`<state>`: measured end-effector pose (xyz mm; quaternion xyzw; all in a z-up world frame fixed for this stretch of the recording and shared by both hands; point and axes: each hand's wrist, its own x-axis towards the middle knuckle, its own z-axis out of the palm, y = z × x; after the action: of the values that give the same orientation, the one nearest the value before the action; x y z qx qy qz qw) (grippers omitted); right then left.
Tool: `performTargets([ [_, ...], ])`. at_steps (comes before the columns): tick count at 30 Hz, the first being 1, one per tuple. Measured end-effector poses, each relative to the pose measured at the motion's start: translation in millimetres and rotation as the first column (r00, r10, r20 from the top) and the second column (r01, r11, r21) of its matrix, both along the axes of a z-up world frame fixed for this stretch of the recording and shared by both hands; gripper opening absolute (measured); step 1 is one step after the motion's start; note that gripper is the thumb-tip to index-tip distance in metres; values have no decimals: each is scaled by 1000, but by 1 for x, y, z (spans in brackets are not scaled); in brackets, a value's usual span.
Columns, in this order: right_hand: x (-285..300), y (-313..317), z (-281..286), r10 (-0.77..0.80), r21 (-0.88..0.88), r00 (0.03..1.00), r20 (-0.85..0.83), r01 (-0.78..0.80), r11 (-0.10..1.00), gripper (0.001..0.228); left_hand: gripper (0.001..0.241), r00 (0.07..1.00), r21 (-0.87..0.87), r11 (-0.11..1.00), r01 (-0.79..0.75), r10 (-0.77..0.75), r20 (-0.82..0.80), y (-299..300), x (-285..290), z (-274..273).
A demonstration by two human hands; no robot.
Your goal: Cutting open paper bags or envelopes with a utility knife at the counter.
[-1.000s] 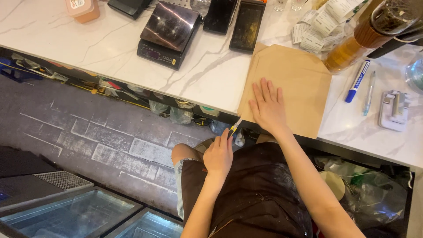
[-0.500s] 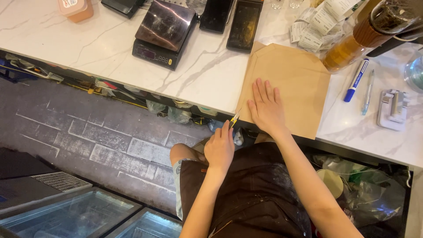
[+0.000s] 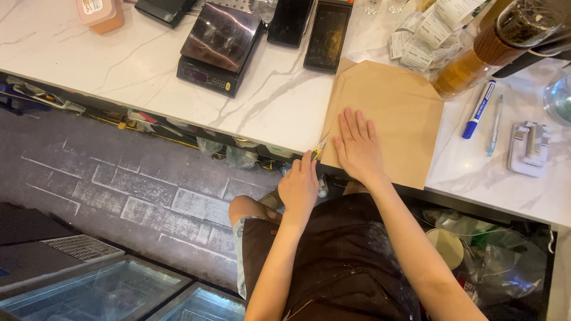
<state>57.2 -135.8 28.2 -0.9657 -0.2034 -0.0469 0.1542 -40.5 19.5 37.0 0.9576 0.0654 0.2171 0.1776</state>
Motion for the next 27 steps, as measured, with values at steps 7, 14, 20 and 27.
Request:
performTargets([
  [7,0,-1,-3,8,19,1000,-5,-8,1000,64,29,999,-7,1000,-26,26,34,-1,11,-7],
  [14,0,0,-2,-8,3,1000,-8,8,1000,64,27,998,-40,999,-16,18,62,-1,21,-9],
  [20,1,-1,-5,11,22,1000,4,-11,1000,68,27,997,-20,999,-26,27,70,0,22,-14],
  [27,6,-4,-12,27,-25,999,-18,-28,999,88,28,1000,-46,999,-22,22,9,-2,22,-17],
])
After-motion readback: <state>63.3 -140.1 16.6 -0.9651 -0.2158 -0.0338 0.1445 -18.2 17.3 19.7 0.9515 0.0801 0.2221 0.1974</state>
